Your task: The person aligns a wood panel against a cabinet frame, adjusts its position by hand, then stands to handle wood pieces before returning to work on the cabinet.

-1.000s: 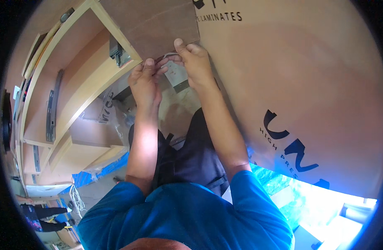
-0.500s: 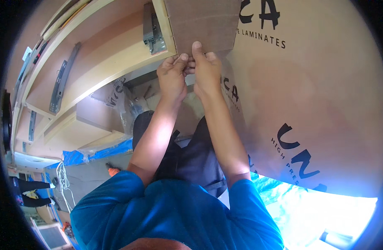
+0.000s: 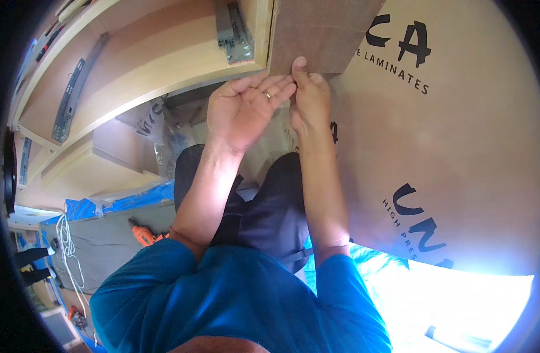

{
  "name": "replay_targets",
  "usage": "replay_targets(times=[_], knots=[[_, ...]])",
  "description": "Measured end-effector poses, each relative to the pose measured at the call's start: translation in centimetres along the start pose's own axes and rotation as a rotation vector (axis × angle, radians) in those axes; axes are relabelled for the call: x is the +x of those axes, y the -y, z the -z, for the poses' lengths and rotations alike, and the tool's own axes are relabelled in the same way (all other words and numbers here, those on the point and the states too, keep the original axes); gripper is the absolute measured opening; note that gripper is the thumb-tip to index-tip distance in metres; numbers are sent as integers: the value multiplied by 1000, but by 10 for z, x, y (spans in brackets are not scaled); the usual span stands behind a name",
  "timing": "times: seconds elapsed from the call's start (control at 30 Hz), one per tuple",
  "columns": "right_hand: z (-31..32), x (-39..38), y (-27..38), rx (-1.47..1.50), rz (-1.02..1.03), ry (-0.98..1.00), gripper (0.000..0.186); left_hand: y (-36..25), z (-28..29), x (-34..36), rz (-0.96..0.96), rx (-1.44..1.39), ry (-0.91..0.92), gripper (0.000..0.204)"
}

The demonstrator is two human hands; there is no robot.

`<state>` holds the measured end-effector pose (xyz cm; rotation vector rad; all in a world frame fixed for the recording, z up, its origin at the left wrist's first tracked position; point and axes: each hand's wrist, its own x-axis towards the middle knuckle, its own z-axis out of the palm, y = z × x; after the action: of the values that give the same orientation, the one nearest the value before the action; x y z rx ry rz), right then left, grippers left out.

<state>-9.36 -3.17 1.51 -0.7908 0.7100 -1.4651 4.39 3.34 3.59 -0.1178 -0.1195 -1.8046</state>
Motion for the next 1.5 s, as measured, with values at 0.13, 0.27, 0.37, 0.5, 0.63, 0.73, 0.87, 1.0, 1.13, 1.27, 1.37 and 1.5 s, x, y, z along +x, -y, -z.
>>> replay_targets(times=[0.13, 0.27, 0.37, 0.5, 0.63, 0.73, 0.87, 1.0, 1.13, 1.27, 1.37, 1.5], knots=[[-12, -7, 2, -8, 8, -25, 35, -13, 7, 3, 56, -43, 56, 66], [-14, -10, 7, -2, 9, -18, 35, -18, 3, 0, 44, 3, 17, 61], [-11, -9, 5, -39, -15, -4, 38, -28, 7, -3, 21, -18, 32, 65], [-9, -12, 6, -75, -21, 24, 43, -33, 18, -6, -55, 37, -48, 54], [-11, -11, 9, -190, -30, 31, 51, -24, 27, -3, -131, 133, 26, 49], [-6, -11, 10, -194, -33, 49, 55, -14, 23, -7, -158, 97, 47, 50], [-11, -11, 8, -120, -40, 56, 54, -4, 17, -14, -201, -12, -30, 50], [-14, -13, 10, -108, -31, 49, 50, -4, 20, -9, -207, 15, -26, 51], [-12, -11, 9, -93, -40, 35, 52, -2, 22, -8, -131, -23, 19, 53], [-15, -17, 9, -82, -43, 21, 52, 4, 22, -16, -111, 21, 44, 65], [-10, -16, 10, -94, -28, 34, 52, 3, 26, -19, -94, 71, 116, 73], [-2, -11, 11, -181, -20, 99, 54, -5, 38, -19, -48, 110, 227, 75]])
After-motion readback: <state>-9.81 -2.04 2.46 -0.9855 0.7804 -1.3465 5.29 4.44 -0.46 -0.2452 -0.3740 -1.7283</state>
